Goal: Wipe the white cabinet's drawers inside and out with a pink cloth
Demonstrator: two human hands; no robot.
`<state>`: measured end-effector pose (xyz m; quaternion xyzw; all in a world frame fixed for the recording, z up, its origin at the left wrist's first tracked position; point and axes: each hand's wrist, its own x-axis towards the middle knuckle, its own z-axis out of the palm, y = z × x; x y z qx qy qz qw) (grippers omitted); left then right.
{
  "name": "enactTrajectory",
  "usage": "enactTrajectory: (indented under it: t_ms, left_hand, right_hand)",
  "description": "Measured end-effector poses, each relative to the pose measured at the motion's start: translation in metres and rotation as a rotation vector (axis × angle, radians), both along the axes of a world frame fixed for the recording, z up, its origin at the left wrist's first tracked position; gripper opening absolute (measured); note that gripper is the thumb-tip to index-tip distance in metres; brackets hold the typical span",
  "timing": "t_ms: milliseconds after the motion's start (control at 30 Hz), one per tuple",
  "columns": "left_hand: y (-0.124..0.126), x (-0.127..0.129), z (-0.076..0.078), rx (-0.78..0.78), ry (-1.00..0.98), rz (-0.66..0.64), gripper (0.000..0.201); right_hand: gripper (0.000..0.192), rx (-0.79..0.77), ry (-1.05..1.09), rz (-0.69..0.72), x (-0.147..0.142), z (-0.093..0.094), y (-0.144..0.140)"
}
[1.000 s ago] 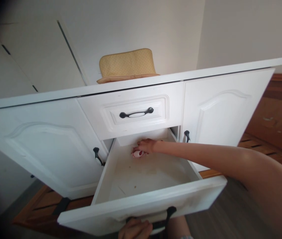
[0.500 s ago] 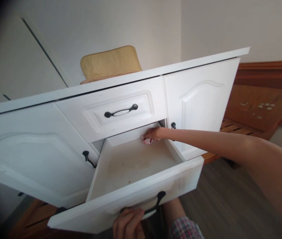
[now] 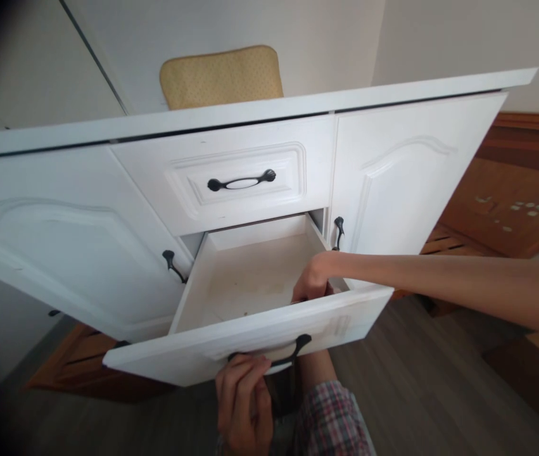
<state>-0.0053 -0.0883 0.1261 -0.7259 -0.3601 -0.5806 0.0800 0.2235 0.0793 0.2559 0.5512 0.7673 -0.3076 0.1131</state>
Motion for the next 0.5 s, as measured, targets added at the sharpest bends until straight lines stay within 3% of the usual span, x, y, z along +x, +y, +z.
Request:
enactTrajectory:
  t_ms: [67,100,200,333,400,500]
  left_hand:
    - [-0.001,0.001,0.001,-0.007,-0.007,0.006,0.033]
    - [-0.002,0.002,0.002,-0.01,-0.012,0.014,0.033]
    - [-0.004,0.005,0.005,-0.016,-0.019,0.032,0.031]
    - [-0.005,0.006,0.006,-0.025,-0.008,0.039,0.032]
    - [-0.006,0.008,0.003,-0.026,-0.013,0.051,0.032]
    - [-0.009,0.011,-0.001,-0.039,-0.051,0.086,0.029]
  right_hand:
    - [0.059,-0.333,-0.044,0.301,-0.022,0.009,-0.006]
    - [0.056,-0.372,-0.02,0.373,-0.034,0.011,-0.008]
    - [0.027,-0.212,0.188,0.342,-0.077,0.01,-0.012]
    - [0.017,-0.058,0.432,0.431,-0.137,0.003,-0.011]
    - [0.009,0.034,0.442,0.429,-0.162,0.001,-0.01]
    - [0.012,0.12,0.395,0.282,-0.182,-0.006,-0.008]
